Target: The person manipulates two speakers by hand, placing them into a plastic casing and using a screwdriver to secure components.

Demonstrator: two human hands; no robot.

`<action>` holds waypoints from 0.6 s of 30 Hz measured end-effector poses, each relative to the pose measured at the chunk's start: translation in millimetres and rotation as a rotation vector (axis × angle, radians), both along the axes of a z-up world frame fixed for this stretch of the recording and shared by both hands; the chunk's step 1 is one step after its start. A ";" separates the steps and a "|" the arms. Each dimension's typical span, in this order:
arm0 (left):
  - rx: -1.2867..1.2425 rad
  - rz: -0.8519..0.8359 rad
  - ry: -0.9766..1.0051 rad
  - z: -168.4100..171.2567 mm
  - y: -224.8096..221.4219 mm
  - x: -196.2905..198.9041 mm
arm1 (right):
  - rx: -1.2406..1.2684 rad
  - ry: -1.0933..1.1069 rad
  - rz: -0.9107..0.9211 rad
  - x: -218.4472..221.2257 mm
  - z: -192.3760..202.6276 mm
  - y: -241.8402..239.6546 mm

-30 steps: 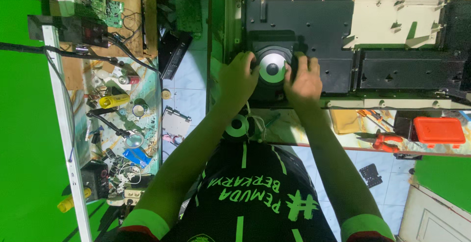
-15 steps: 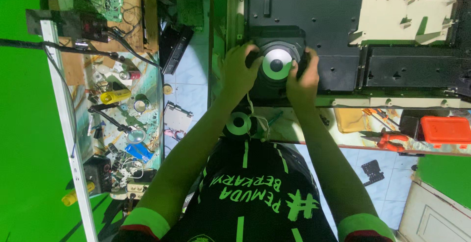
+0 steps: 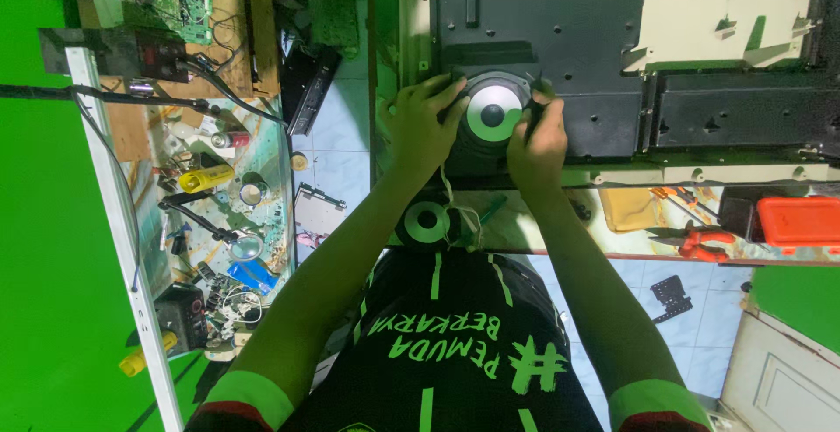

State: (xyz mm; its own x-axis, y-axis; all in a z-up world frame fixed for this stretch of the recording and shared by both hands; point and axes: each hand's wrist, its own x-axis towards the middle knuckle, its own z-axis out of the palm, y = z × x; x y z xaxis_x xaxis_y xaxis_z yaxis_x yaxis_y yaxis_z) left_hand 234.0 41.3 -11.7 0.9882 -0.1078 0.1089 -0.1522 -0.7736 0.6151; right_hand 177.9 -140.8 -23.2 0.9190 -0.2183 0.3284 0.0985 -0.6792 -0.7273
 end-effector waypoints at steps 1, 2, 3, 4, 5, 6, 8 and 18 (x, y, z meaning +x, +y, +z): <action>0.012 -0.006 -0.012 0.5 0.1 0.7 | 0.008 0.012 -0.011 0.5 -1.7 0.2; 0.023 -0.010 -0.023 0.5 -0.1 0.9 | 0.015 0.024 -0.020 1.0 -3.4 0.1; 0.034 -0.014 -0.034 0.3 -0.4 0.8 | 0.023 0.036 -0.029 1.0 -4.7 0.2; 0.024 -0.006 -0.032 0.0 -0.5 1.2 | 0.013 0.026 -0.037 0.8 -5.7 0.8; 0.013 0.003 -0.029 -0.4 -0.7 1.2 | 0.003 0.017 -0.044 0.4 -6.2 1.1; 0.003 0.013 -0.025 -0.6 -0.7 0.4 | -0.008 0.009 -0.051 -0.9 -6.3 1.9; 0.002 0.002 -0.035 -1.0 0.0 0.9 | 0.006 0.069 -0.065 -2.2 -5.1 2.7; 0.007 -0.006 -0.119 -8.5 2.0 -0.9 | 0.049 0.161 -0.098 -0.4 2.0 4.3</action>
